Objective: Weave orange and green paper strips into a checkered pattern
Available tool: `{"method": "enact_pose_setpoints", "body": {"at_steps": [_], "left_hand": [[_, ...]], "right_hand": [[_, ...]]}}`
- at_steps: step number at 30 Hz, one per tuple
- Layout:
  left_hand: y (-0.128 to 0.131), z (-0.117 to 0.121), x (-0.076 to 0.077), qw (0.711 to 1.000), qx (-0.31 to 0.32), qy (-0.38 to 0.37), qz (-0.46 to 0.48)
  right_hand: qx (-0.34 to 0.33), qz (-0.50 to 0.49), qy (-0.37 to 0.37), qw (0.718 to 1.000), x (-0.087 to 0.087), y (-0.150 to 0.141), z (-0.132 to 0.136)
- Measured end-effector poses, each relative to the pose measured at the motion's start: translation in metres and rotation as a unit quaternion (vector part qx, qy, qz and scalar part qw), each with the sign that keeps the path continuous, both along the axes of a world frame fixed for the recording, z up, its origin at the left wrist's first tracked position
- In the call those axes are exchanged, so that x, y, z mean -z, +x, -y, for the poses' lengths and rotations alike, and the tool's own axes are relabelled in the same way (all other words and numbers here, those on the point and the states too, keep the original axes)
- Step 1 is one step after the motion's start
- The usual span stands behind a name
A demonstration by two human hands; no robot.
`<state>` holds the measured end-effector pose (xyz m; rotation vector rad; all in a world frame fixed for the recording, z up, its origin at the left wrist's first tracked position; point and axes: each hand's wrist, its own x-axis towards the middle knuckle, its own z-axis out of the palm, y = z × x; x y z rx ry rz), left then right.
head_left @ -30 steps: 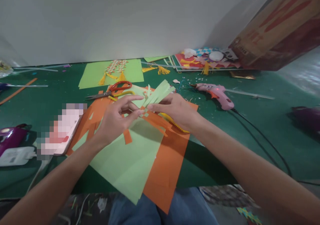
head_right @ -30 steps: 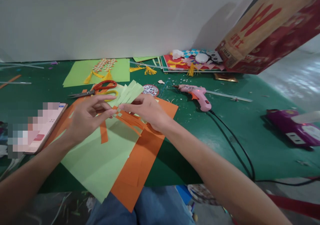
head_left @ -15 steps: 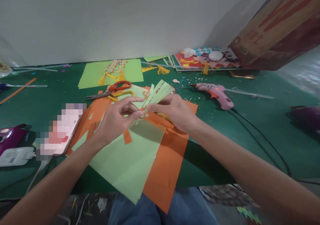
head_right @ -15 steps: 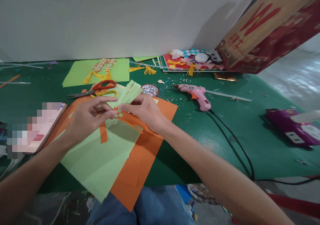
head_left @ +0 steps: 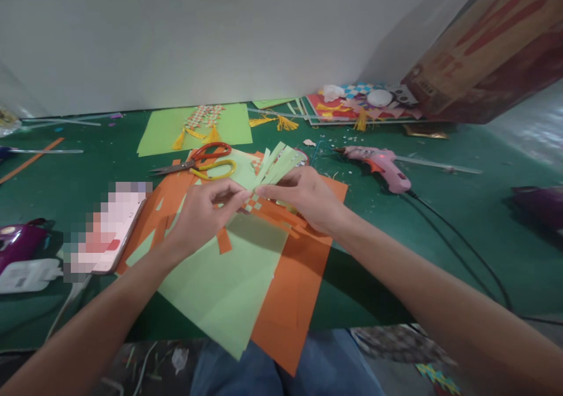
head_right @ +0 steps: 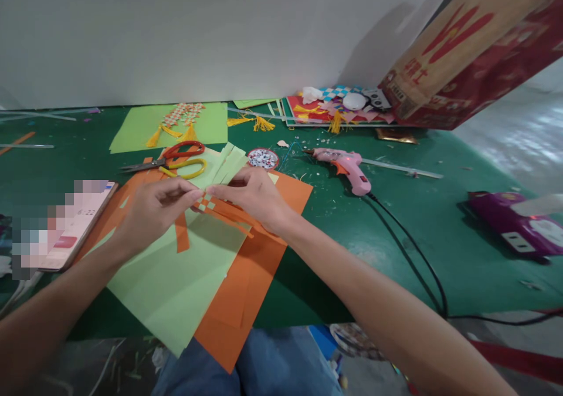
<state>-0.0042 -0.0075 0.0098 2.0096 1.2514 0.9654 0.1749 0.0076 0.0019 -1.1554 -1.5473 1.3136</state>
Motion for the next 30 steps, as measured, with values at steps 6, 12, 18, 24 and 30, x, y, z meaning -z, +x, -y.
{"method": "enact_pose_setpoints", "body": {"at_steps": [6,12,18,24,30], "left_hand": [[-0.0002,-0.001,0.001,1.0,-0.003,-0.004,0.003],[0.0,-0.0006,0.0017,1.0,-0.006,-0.025,0.001],[-0.0009,-0.001,0.0027,1.0,0.002,-0.028,0.009],[-0.0006,-0.0009,0.0006,1.0,-0.02,-0.019,0.01],[0.0001,0.0002,-0.0014,0.999,-0.025,-0.027,0.005]], "right_hand": [[0.006,0.022,0.008,1.0,-0.001,0.0008,-0.0001],[0.024,0.058,0.003,0.998,-0.003,-0.0002,0.0008],[-0.007,0.046,0.01,0.999,-0.0041,0.0021,-0.0014],[-0.024,0.065,0.007,0.998,-0.0008,0.0088,-0.0061],[0.0,0.064,-0.004,0.998,-0.0023,0.0054,-0.0036]]}}
